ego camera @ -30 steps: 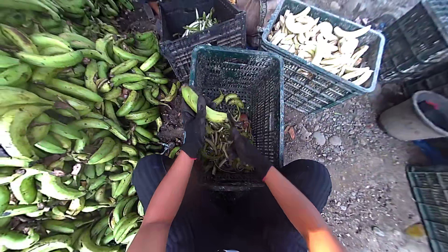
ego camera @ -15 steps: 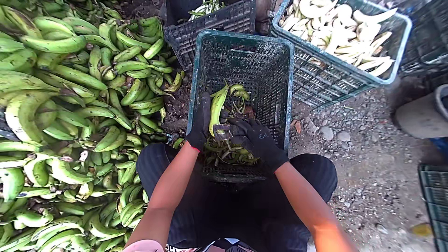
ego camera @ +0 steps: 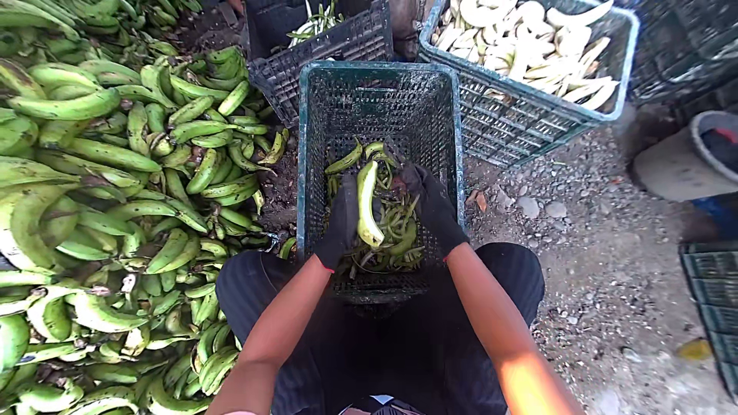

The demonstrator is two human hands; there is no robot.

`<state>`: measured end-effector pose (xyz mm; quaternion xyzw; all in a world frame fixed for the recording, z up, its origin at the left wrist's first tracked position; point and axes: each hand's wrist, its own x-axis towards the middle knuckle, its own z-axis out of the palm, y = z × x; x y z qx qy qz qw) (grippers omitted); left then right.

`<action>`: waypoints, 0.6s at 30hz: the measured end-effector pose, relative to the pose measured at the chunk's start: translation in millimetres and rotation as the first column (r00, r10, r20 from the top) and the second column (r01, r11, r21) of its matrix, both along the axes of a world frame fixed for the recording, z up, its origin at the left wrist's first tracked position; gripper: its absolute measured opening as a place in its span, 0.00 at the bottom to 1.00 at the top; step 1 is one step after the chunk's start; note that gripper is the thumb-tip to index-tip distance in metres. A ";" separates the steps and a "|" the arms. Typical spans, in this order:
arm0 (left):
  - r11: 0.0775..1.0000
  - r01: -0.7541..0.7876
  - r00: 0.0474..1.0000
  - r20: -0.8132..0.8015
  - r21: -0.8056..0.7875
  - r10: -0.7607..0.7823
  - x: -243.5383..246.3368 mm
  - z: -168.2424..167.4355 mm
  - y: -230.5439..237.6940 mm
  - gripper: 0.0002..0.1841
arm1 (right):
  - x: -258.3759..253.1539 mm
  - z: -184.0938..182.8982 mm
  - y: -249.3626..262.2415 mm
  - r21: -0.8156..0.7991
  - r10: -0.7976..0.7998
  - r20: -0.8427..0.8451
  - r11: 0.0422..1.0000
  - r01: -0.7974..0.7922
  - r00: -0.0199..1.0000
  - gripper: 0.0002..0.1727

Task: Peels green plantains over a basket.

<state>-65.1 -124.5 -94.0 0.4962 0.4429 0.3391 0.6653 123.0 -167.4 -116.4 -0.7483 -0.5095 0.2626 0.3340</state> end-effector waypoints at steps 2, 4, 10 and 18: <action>0.999 -0.011 0.985 0.170 -0.053 0.020 -8.8 -1.6 19.2 0.32 | -5.9 2.7 -8.5 0.025 0.117 0.059 0.993 -0.118 0.991 0.35; 1.000 -0.031 0.987 0.156 0.006 0.030 -19.5 -4.5 37.5 0.32 | -19.7 1.7 -24.7 0.007 0.221 0.163 0.974 -0.225 0.962 0.36; 0.988 -0.099 0.983 0.166 0.117 0.079 -25.3 9.5 39.3 0.28 | -43.3 4.4 -37.5 -0.007 0.305 0.310 0.948 -0.319 0.900 0.31; 0.979 0.132 0.976 -0.194 0.155 -0.101 -4.9 -2.6 -2.2 0.31 | -8.5 6.1 9.8 -0.023 -0.114 0.118 0.993 0.118 0.986 0.31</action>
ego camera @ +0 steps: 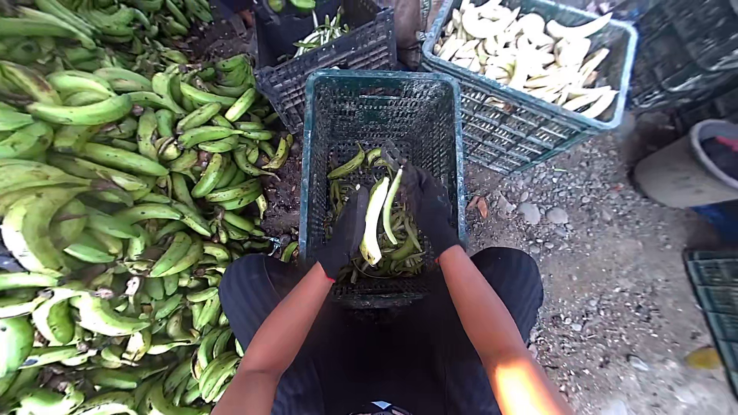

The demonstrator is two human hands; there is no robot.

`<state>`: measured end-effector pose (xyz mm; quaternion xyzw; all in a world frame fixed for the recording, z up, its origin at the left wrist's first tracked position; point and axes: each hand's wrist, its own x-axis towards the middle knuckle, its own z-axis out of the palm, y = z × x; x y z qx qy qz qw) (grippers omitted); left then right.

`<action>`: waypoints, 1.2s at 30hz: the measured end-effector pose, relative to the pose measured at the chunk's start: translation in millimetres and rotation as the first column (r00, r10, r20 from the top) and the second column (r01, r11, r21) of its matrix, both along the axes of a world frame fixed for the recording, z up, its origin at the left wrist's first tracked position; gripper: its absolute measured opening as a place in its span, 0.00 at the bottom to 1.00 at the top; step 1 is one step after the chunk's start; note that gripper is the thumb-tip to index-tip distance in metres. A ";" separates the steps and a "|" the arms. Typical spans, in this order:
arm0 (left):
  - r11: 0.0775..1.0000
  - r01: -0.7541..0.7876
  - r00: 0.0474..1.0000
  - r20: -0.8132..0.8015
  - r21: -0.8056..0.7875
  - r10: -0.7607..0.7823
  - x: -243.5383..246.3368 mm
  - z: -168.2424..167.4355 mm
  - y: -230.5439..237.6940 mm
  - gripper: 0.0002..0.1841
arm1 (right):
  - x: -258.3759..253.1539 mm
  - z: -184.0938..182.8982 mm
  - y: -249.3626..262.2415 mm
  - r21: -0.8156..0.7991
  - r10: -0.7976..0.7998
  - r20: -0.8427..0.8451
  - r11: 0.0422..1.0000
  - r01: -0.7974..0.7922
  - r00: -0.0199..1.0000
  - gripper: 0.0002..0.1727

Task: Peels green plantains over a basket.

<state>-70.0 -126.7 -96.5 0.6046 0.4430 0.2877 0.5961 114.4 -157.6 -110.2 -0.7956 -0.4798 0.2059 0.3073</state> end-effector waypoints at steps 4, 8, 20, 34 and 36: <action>0.984 -0.077 0.959 0.257 -0.162 0.117 -3.7 2.3 17.3 0.27 | -2.9 8.9 -21.5 0.128 0.150 -0.110 0.982 -0.136 0.983 0.35; 0.963 -0.260 0.903 0.370 0.065 0.219 -12.9 -1.5 37.9 0.28 | -33.8 -4.9 -38.0 0.080 0.317 -0.066 0.947 -0.312 0.946 0.33; 0.999 -0.007 0.977 0.214 0.045 -0.003 -3.5 -3.6 6.8 0.27 | -26.0 7.2 -15.3 0.042 0.117 0.195 0.991 -0.128 0.974 0.32; 0.958 -0.272 0.959 0.062 -0.090 0.278 -6.6 -46.5 27.2 0.29 | -16.4 -16.8 -21.7 -0.008 0.107 -0.328 0.993 -0.116 0.939 0.31; 0.980 -0.124 0.981 -0.129 0.154 0.144 -19.2 -46.3 38.4 0.27 | 0.7 -12.5 -27.2 0.170 0.176 -0.445 0.979 -0.111 0.878 0.34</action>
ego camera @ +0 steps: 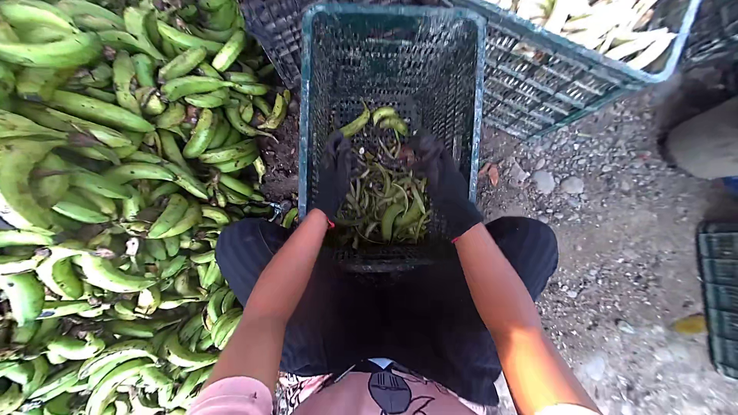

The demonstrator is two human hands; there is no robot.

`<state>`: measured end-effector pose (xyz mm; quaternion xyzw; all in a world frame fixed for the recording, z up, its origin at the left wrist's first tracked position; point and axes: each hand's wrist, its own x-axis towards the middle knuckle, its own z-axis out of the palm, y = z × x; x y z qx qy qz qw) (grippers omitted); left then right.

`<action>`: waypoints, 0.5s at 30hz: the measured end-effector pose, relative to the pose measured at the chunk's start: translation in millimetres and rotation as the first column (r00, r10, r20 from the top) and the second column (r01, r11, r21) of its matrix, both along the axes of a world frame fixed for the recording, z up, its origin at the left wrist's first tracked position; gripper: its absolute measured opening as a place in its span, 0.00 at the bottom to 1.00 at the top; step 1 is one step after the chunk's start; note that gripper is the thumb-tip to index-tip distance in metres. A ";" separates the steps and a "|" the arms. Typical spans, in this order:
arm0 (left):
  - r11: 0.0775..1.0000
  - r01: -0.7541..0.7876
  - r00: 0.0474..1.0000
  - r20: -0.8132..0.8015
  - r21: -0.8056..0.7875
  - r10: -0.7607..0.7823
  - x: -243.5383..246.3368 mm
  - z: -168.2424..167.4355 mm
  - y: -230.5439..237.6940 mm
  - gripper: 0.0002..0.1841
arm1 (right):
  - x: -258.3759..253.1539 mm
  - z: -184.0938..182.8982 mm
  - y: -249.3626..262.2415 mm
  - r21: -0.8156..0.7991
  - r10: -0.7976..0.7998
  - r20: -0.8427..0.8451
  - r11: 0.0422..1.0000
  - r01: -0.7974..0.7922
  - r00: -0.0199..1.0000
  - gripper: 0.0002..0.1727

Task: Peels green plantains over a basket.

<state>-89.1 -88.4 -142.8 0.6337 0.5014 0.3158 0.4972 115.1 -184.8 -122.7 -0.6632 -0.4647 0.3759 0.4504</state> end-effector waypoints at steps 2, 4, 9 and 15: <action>0.941 0.313 0.881 -0.411 0.130 -0.236 -1.2 1.9 5.6 0.26 | 16.4 6.1 -3.4 0.108 0.003 -0.160 0.994 0.014 0.987 0.39; 0.763 0.638 0.569 -0.733 0.106 -0.374 8.0 -8.1 -3.9 0.27 | 25.7 24.1 -10.4 0.062 -0.075 -0.268 0.993 0.095 0.961 0.38; 0.230 0.972 0.099 -0.807 -0.046 -0.582 47.6 -75.7 -52.5 0.30 | 45.5 45.9 -18.6 0.182 -0.084 -0.388 0.969 0.166 0.918 0.35; 0.573 0.768 0.395 -0.494 -0.286 -0.775 109.9 -123.7 -77.5 0.29 | 65.1 44.2 -28.0 0.236 -0.070 -0.467 0.951 0.200 0.881 0.38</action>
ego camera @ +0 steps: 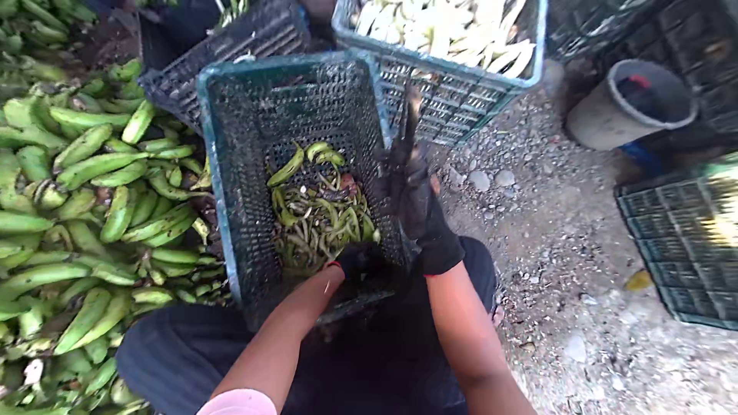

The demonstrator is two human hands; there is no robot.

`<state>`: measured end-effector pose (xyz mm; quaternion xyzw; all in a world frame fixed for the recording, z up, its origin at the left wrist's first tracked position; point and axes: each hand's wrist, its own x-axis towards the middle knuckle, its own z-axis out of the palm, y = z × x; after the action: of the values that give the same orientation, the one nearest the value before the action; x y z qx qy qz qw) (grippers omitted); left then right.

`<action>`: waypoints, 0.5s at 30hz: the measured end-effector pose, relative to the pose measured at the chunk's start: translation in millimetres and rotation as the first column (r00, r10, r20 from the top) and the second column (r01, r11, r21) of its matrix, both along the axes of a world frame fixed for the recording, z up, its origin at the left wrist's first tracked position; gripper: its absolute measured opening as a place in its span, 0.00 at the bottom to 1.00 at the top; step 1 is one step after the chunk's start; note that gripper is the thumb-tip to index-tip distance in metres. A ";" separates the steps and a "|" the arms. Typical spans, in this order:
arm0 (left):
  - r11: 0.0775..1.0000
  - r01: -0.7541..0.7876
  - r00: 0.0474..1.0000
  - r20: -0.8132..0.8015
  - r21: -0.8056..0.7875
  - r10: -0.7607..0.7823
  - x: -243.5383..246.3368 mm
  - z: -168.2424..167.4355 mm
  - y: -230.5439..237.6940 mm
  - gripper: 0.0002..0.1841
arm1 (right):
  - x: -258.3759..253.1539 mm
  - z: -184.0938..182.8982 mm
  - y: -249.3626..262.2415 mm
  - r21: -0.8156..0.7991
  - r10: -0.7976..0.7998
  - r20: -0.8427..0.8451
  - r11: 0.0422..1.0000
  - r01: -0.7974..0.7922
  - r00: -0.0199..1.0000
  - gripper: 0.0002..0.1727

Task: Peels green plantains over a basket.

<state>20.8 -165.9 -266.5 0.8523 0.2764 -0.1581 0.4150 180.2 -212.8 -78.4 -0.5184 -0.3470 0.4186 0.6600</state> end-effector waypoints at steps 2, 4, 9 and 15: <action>0.999 -0.030 0.999 0.027 -0.037 0.031 0.2 -8.9 -1.3 0.27 | 3.4 4.2 -8.8 -0.036 0.012 -0.053 0.999 -0.014 0.999 0.35; 0.997 0.075 0.996 0.043 0.003 -0.075 -3.5 -3.7 3.8 0.29 | 7.3 10.2 -11.7 -0.067 0.028 -0.117 0.997 -0.036 0.993 0.41; 0.936 0.119 0.874 0.413 0.331 -0.257 -14.7 40.5 22.9 0.22 | 13.7 7.0 2.7 0.220 0.166 -0.246 0.969 -0.111 0.955 0.59; 0.739 -0.467 0.455 0.585 -0.485 0.671 -70.0 146.1 35.4 0.21 | -20.9 3.6 14.8 0.036 0.210 -0.174 0.978 -0.207 0.962 0.54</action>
<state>-49.2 -130.4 -120.5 0.6351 0.3352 0.3107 0.6227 159.3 -198.0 -74.9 -0.4342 -0.3435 0.5271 0.6447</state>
